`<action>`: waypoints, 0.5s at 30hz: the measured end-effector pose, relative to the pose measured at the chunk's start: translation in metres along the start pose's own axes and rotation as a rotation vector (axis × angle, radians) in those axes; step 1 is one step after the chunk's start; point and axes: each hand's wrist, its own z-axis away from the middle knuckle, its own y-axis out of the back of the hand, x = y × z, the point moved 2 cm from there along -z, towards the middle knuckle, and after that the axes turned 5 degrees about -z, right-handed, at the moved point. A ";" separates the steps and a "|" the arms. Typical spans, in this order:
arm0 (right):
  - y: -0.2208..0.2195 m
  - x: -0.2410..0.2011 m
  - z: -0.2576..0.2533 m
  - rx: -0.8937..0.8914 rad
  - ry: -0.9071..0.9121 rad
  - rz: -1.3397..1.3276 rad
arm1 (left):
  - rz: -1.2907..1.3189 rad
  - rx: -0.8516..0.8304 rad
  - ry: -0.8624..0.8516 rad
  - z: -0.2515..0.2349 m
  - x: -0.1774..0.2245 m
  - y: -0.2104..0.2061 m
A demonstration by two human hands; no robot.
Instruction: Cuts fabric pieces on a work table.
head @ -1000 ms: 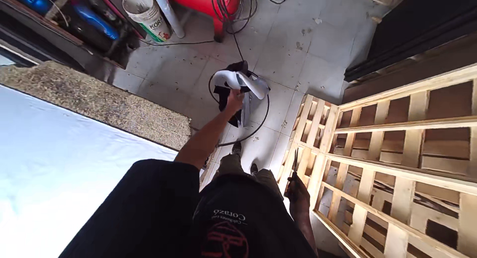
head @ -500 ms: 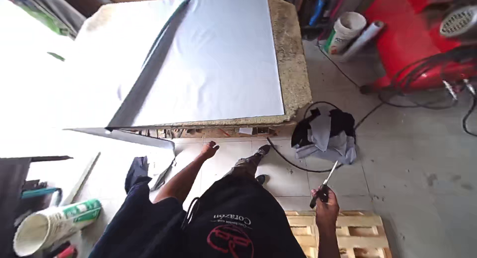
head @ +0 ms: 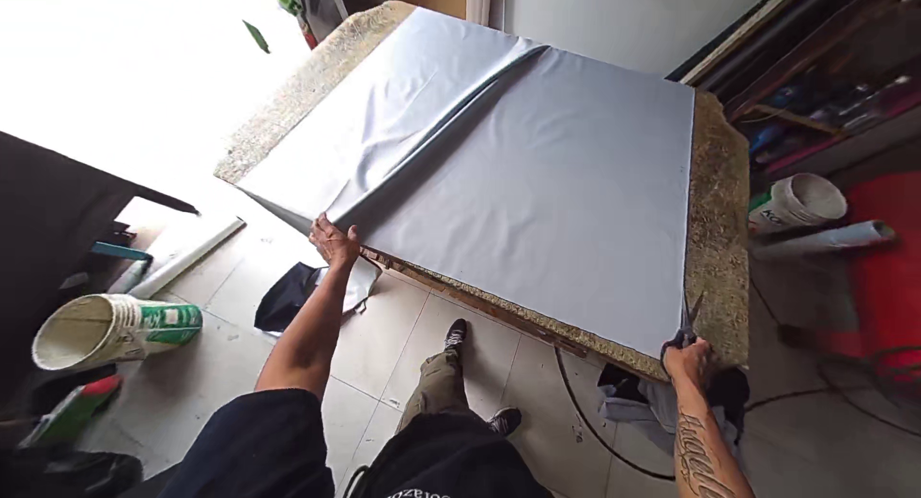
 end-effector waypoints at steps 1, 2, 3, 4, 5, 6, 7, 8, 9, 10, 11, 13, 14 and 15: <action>-0.005 -0.015 -0.005 0.008 -0.037 0.030 | -0.024 -0.033 -0.010 -0.022 -0.005 0.002; -0.008 -0.029 -0.009 0.012 -0.052 0.034 | -0.038 -0.090 -0.024 -0.042 -0.009 0.001; -0.012 -0.041 -0.012 0.006 -0.049 0.024 | -0.054 -0.152 -0.040 -0.057 -0.013 -0.002; -0.017 -0.049 -0.012 -0.002 -0.042 0.025 | -0.082 -0.204 -0.064 -0.068 -0.015 -0.004; -0.020 -0.055 -0.011 -0.003 -0.035 0.037 | -0.109 -0.251 -0.093 -0.078 -0.015 -0.008; -0.022 -0.059 -0.010 -0.005 -0.030 0.050 | -0.127 -0.288 -0.114 -0.084 -0.013 -0.013; -0.024 -0.063 -0.010 -0.006 -0.028 0.060 | -0.133 -0.300 -0.128 -0.088 -0.012 -0.018; -0.025 -0.064 -0.010 -0.006 -0.027 0.065 | -0.141 -0.299 -0.140 -0.091 -0.012 -0.023; -0.025 -0.065 -0.010 -0.009 -0.026 0.068 | -0.150 -0.300 -0.145 -0.091 -0.013 -0.025; -0.022 -0.065 -0.010 -0.018 -0.023 0.064 | -0.164 -0.307 -0.145 -0.091 -0.013 -0.026; -0.017 -0.065 -0.008 -0.033 -0.018 0.054 | -0.178 -0.316 -0.146 -0.090 -0.012 -0.024; -0.005 -0.059 0.002 -0.052 -0.007 0.059 | -0.214 -0.340 -0.156 -0.088 -0.011 -0.017; 0.002 -0.054 0.011 -0.047 0.004 0.081 | -0.237 -0.350 -0.161 -0.085 -0.013 -0.014; 0.010 -0.047 0.023 -0.038 0.014 0.102 | -0.255 -0.361 -0.163 -0.082 -0.015 -0.011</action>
